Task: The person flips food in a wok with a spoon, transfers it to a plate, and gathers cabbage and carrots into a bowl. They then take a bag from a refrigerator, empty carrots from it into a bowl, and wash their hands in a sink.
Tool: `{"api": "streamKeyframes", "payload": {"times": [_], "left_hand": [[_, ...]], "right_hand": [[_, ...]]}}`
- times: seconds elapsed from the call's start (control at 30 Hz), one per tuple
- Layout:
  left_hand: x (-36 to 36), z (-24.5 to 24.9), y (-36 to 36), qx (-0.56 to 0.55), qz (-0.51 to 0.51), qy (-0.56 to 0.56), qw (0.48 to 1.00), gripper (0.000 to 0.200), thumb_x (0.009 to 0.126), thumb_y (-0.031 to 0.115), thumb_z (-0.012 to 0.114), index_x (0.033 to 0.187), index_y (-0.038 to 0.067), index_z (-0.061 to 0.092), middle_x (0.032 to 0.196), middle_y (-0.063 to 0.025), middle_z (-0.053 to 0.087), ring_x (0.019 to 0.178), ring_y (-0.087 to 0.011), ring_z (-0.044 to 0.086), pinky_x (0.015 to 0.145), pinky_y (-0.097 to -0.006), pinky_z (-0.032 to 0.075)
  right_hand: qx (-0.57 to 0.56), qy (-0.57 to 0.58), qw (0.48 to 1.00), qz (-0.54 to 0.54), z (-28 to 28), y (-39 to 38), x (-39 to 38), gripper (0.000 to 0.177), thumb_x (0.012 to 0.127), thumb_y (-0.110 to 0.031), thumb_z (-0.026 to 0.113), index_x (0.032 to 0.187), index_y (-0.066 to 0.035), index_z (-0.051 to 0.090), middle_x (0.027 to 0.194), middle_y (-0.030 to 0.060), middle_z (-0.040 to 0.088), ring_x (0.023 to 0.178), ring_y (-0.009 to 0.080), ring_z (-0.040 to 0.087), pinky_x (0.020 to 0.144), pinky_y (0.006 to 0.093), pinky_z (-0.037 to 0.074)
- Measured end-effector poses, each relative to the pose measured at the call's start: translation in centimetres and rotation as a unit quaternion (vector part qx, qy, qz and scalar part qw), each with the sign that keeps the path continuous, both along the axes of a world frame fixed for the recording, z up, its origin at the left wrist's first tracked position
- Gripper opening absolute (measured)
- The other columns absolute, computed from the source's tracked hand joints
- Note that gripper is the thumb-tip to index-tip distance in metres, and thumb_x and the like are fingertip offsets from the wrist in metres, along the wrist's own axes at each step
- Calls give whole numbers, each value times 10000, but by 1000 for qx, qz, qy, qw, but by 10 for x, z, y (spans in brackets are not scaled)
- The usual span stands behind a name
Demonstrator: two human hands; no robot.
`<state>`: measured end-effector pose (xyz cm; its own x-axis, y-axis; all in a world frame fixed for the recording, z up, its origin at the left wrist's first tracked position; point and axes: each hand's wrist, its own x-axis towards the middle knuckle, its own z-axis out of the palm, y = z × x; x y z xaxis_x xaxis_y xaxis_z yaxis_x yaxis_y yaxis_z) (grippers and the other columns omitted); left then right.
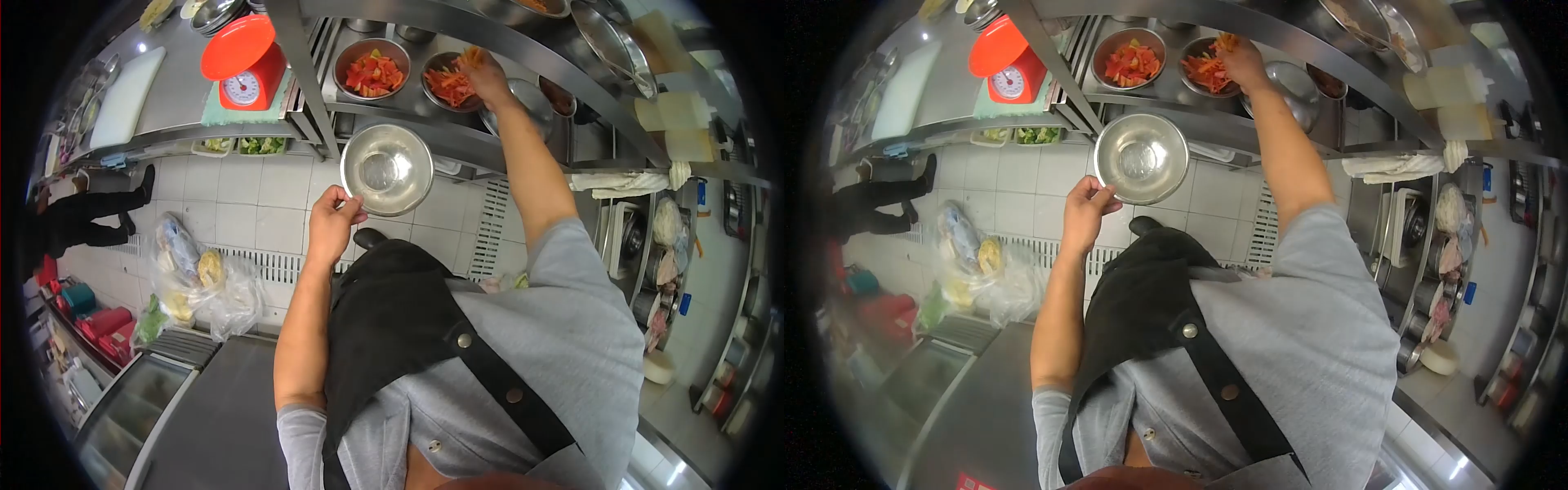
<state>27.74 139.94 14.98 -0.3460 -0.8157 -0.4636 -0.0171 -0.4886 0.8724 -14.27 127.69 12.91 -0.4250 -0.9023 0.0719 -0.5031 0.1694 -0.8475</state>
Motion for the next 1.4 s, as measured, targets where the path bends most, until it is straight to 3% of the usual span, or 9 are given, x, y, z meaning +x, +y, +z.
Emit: {"api": "streamKeyframes", "payload": {"times": [0.2,0.43,0.53,0.77,0.83,0.97,1.13,1.27,1.4], "left_hand": [[-26,1,-9,-8,-8,0,1000,176,975,73,663,849,23,550,867,-67,638,741,-143,679,694,-277,605],[-47,-2,-12,1,-12,16,1000,174,979,88,656,874,51,523,808,-77,646,726,-148,672,732,-298,615],[-56,0,-13,5,-10,15,1000,171,975,82,662,865,32,541,843,-74,631,733,-149,672,716,-293,609],[-64,-7,-17,14,-26,17,999,161,975,80,657,865,3,569,865,-83,637,728,-150,675,695,-282,600],[-70,-6,-19,20,-17,28,999,153,976,74,655,870,6,568,861,-82,642,730,-147,679,700,-283,605],[-75,-2,-22,37,-20,38,998,153,974,66,661,867,23,561,860,-73,644,745,-145,684,707,-288,622],[-77,-8,-26,39,-14,39,998,142,963,66,672,881,18,566,886,-82,646,772,-160,700,702,-291,632],[-71,-12,-25,52,5,70,996,146,942,75,694,889,7,575,876,-104,665,759,-179,714,682,-299,627],[-35,-31,-18,29,19,80,996,165,920,79,713,882,1,573,837,-107,667,740,-198,719,662,-316,619]], "right_hand": [[107,106,984,97,8,-5,5,383,940,-213,679,1287,-58,636,1035,144,737,762,272,711,722,391,580],[-38,317,946,59,1,-1,-2,450,907,-369,719,1253,-86,669,1104,175,737,1023,381,693,892,464,541],[132,221,964,61,25,6,4,421,922,-362,706,1237,-85,671,1079,183,738,1023,372,692,902,456,538],[112,205,966,109,15,8,-3,313,972,-292,650,1193,-71,677,990,151,746,848,302,732,737,396,569],[108,9,994,-3,24,10,5,257,972,-219,636,1163,-56,689,927,111,748,706,210,720,632,340,567],[11,68,998,-12,-30,-4,-25,203,969,-147,621,1121,-37,697,856,67,729,598,145,671,558,287,548],[-90,-339,936,-10,25,22,13,114,983,-75,633,1089,-33,628,956,79,693,832,167,692,614,296,564],[-29,-390,919,48,48,55,84,113,987,-89,647,1066,-14,619,957,86,689,821,164,688,653,299,572],[157,-214,949,172,27,78,169,168,965,-118,685,1094,-43,610,986,79,668,863,142,669,755,315,565]]}}
